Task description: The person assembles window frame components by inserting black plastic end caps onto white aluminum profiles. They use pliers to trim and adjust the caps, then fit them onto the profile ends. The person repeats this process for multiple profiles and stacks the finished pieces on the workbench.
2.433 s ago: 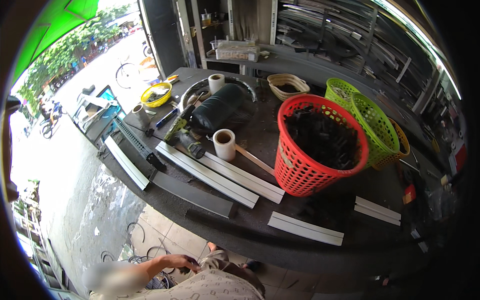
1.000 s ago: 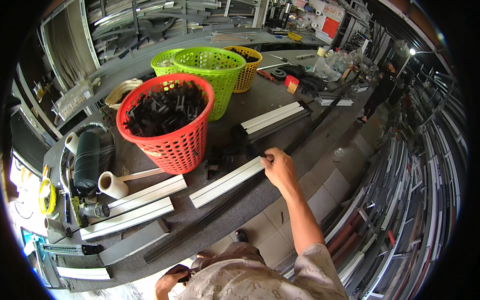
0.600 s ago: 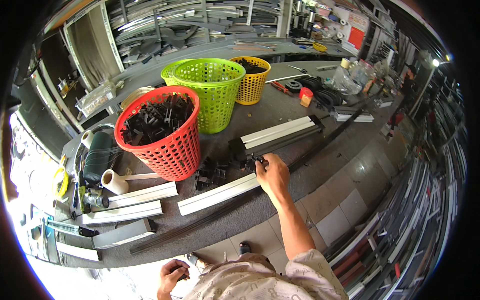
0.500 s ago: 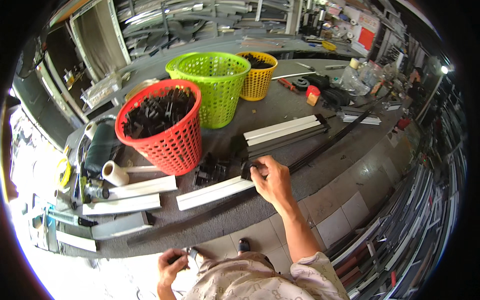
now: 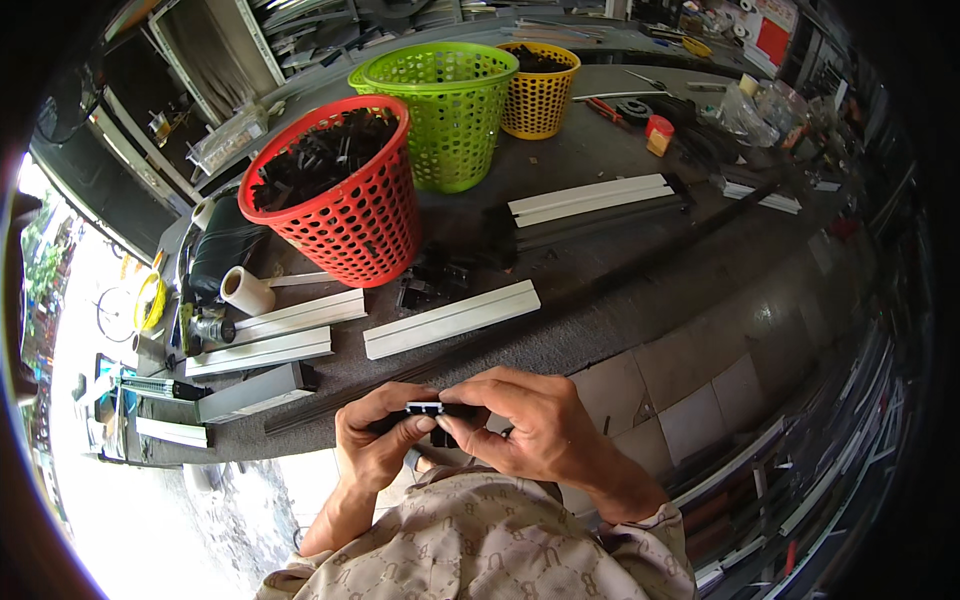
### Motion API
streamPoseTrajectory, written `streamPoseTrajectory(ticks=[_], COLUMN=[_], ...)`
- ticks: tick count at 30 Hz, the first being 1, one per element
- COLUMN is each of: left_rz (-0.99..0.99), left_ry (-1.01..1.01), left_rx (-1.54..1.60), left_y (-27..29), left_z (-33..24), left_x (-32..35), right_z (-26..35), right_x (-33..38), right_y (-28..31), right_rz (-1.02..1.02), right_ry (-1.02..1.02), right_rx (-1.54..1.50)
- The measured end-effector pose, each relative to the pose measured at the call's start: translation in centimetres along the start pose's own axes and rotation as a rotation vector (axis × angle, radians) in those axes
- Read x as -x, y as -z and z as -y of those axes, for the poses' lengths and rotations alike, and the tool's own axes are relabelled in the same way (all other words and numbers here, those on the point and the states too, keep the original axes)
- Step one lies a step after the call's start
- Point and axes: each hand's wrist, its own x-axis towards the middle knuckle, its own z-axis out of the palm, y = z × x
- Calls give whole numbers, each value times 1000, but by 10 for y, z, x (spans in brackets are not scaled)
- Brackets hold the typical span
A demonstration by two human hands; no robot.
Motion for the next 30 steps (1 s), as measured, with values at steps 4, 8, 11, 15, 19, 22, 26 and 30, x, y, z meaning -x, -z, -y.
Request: streamPoseTrajectory(ticks=[4,8,11,15,19,22,26,30], left_rz=[2,5,-23,-140,-214,-224,-189,-206], left_ry=[-19,-54,-25,9,-106,-186,-49,-194], left_rx=[40,121,52,-273,-662,-687,-843,-999], left_y=[3,7,12,31,61,66,72,74], left_z=[-2,-4,-3,10,41,72,112,133], left_x=[5,5,6,-5,-41,-74,-98,-105], right_z=[5,9,5,-11,-28,-31,-36,-46], right_x=[2,-1,-2,1,9,20,40,65], right_y=[-2,-8,-12,-24,-30,-37,-38,-30], right_rz=[-48,-77,-36,-135,-177,-174,-217,-245], right_ry=[41,49,30,-142,-216,-353,-425,-518], right_rx=[-15,-35,-4,-1,-12,-170,-191,-207])
